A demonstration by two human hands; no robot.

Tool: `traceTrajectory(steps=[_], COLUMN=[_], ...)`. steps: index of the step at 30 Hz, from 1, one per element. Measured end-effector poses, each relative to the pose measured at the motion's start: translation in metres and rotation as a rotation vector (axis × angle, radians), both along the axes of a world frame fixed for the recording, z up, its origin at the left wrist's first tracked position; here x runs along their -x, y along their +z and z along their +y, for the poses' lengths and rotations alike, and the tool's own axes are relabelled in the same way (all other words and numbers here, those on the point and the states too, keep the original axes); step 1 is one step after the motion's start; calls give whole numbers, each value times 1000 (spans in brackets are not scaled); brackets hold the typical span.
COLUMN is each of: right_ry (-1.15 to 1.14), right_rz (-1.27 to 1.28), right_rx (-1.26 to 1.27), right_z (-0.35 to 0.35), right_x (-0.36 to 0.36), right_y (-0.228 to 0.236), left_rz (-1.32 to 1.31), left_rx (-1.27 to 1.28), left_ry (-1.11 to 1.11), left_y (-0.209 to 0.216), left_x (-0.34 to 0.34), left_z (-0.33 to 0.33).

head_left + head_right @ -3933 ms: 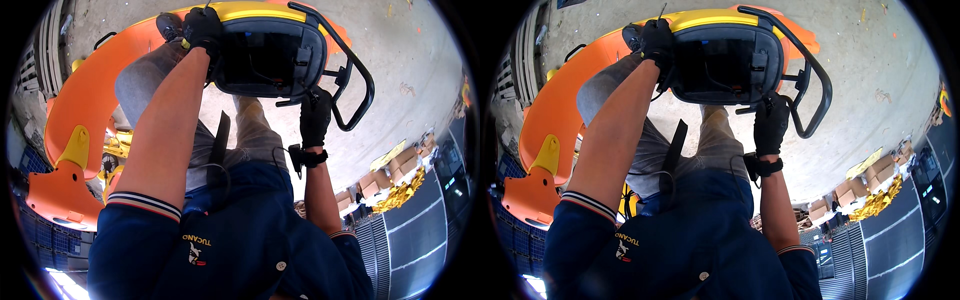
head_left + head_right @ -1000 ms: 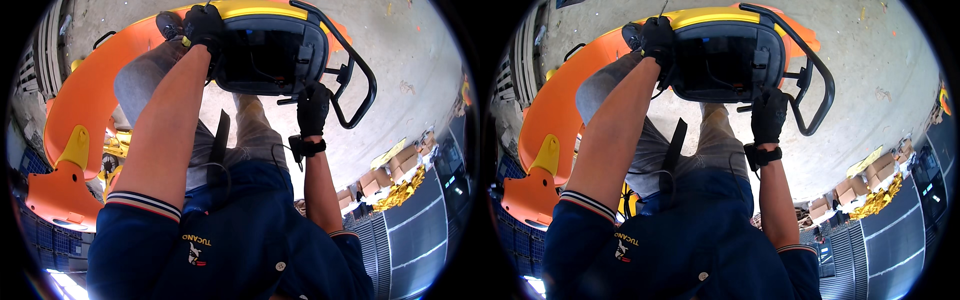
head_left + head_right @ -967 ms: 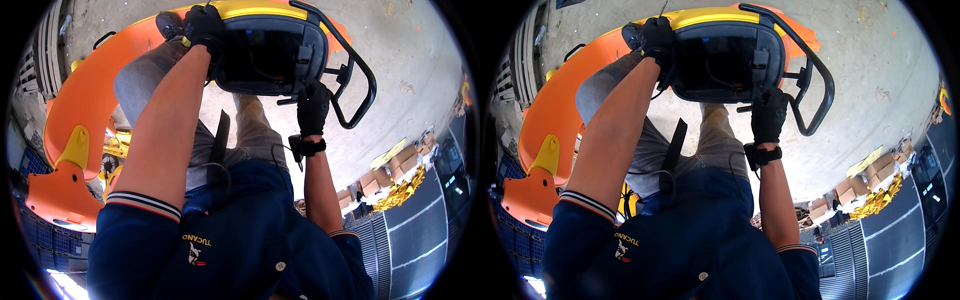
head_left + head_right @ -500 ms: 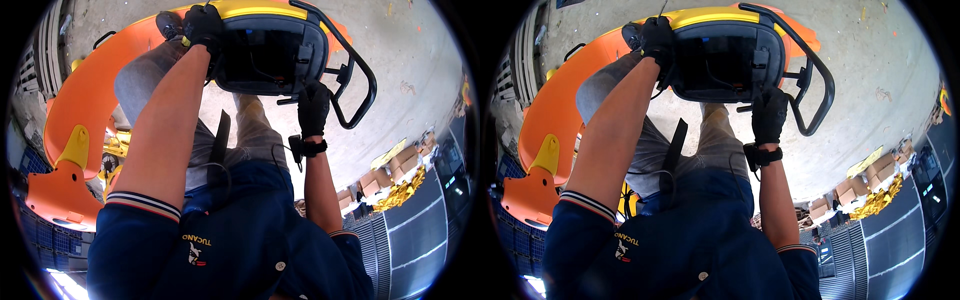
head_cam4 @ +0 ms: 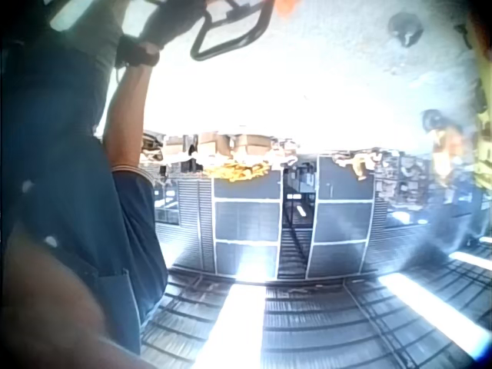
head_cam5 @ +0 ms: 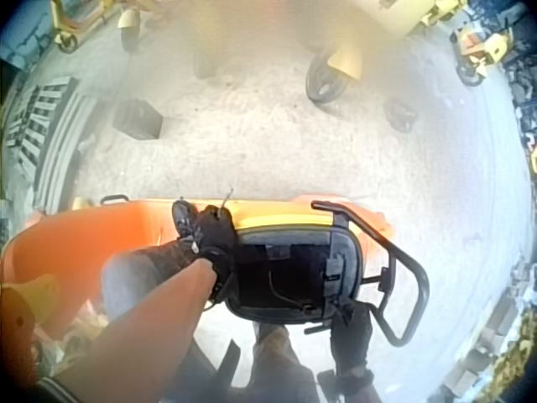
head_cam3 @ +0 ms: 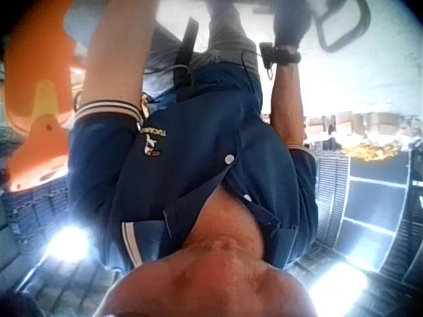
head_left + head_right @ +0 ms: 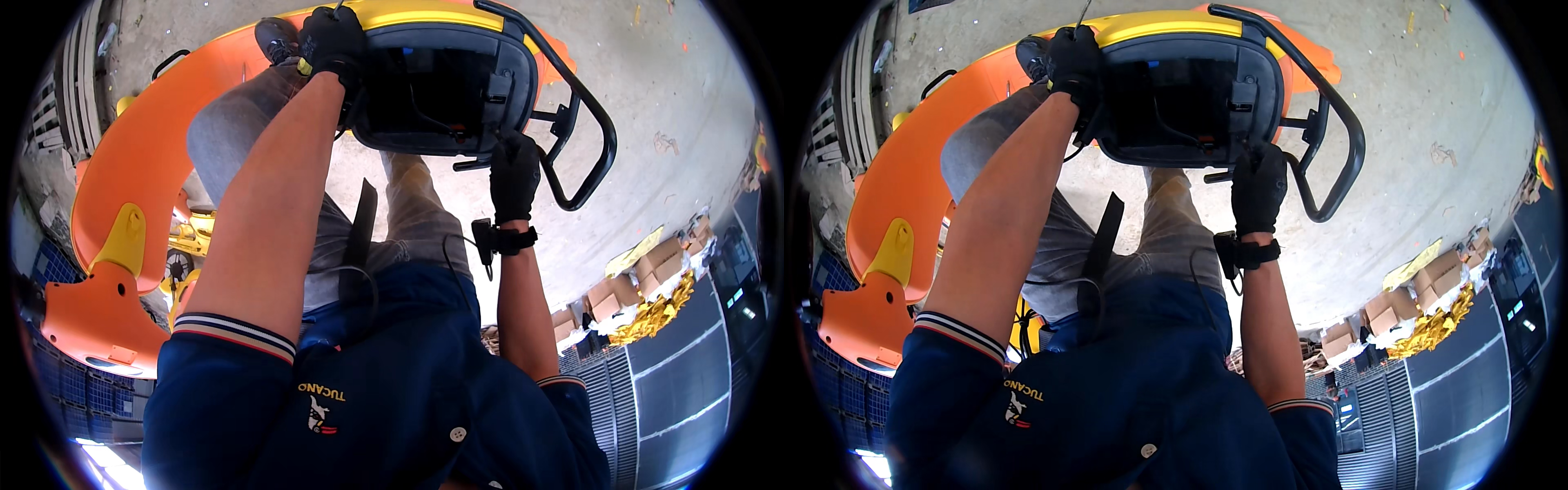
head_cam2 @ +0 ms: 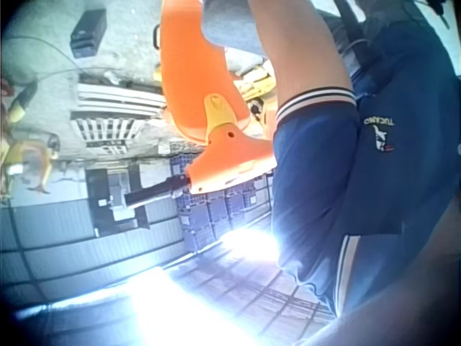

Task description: The person uses a screwdriver to remove screws from the seat assembly of an orange and yellow electric scooter. They then detach the seat and place it on the floor, revealing the internal components of the scooter's body.

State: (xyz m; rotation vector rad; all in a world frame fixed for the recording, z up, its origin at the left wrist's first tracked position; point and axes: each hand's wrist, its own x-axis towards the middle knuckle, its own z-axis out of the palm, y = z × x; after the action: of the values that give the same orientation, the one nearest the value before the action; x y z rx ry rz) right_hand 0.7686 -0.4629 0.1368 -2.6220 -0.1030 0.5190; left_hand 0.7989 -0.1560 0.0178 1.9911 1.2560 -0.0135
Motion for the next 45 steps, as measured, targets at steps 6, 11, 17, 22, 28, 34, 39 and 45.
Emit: traceTrajectory(steps=[6, 11, 17, 22, 28, 34, 39, 45], right_ry=[-45, -165, -388, -322, -265, -181, 51, -266], right_rz=[-35, 74, 153, 139, 95, 111, -13, 173], right_rx=[-61, -221, -357, -280, -139, -91, -1, -178], right_z=[2, 10, 2, 5, 12, 11, 10, 9], right_x=[-2, 7, 4, 5, 6, 6, 9, 12], right_y=[1, 32, 24, 19, 12, 12, 11, 9], left_rz=[9, -24, 5, 14, 9, 8, 18, 27], left_rx=[5, -79, 3, 12, 13, 28, -1, -85], left_ry=[0, -44, -9, -5, 12, 16, -2, -46], left_y=[-1, -5, 3, 8, 5, 11, 8, -2], left_x=[0, 3, 0, -1, -1, -1, -2, 0], left_z=[1, -1, -1, -2, -4, -5, -3, -1])
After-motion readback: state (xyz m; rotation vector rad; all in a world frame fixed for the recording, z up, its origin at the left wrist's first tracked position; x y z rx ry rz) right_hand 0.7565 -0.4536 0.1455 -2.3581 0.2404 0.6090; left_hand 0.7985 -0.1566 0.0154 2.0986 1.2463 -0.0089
